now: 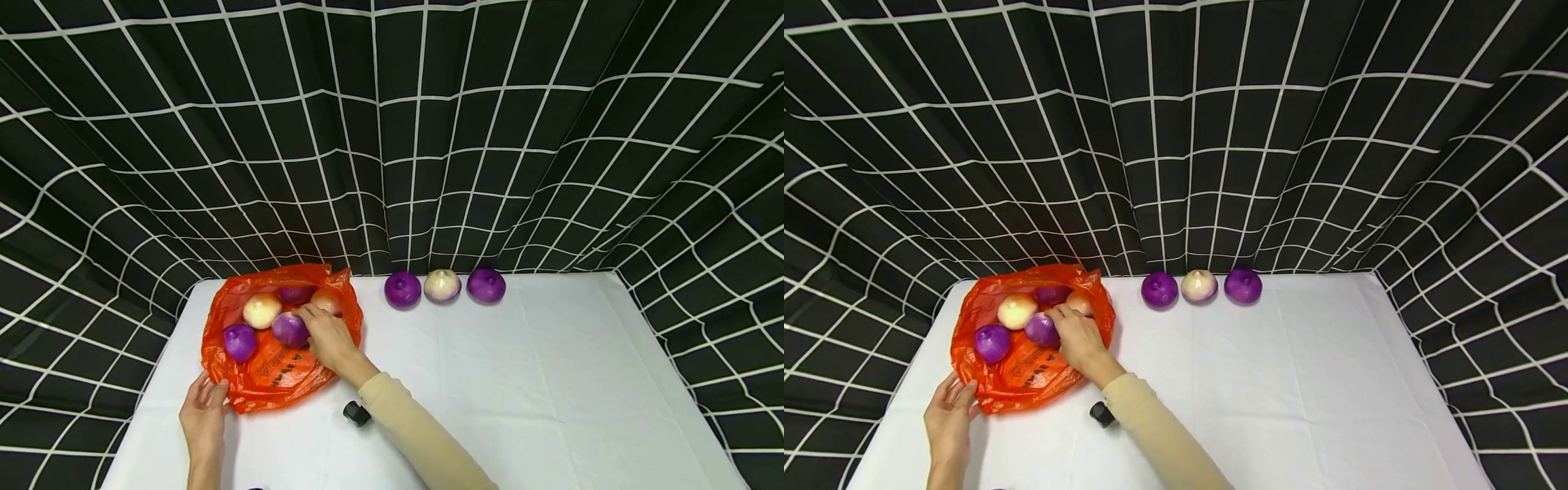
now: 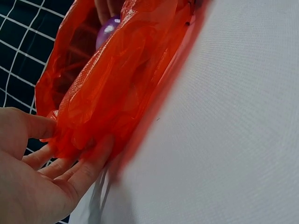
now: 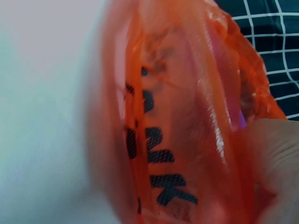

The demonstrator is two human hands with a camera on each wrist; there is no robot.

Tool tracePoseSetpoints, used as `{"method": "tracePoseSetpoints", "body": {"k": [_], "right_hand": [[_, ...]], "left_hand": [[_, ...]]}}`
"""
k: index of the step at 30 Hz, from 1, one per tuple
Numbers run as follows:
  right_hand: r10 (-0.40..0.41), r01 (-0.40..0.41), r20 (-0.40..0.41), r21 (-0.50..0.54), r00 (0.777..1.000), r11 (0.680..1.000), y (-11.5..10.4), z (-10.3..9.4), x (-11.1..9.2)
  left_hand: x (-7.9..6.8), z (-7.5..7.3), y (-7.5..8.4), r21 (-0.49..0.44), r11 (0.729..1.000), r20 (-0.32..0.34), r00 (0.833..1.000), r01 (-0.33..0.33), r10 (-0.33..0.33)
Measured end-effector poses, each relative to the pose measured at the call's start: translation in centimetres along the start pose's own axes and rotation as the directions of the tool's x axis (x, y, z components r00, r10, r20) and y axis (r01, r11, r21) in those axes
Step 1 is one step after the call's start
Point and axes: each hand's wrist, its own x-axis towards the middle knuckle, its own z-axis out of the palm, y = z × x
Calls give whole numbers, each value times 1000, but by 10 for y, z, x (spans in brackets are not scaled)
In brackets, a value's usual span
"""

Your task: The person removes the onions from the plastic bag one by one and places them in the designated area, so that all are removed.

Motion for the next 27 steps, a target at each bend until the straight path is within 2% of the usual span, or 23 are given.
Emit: {"method": "tracePoseSetpoints", "body": {"k": [9,15,19,27], "right_hand": [[-51,48,17,152,999,987,-10,-8,-4],[-22,19,18,158,1000,987,-15,-5,-9],[-6,-5,82,131,997,991,-16,0,-12],[-106,82,217,116,970,990,-19,5,-15]], "left_hand": [[1,0,-1,-5,1000,5,1000,-10,10],[0,-1,0,12,1000,-1,1000,-11,11],[0,0,0,10,1000,2,1000,-8,8],[-1,0,2,30,1000,-6,1000,-7,7]]}}
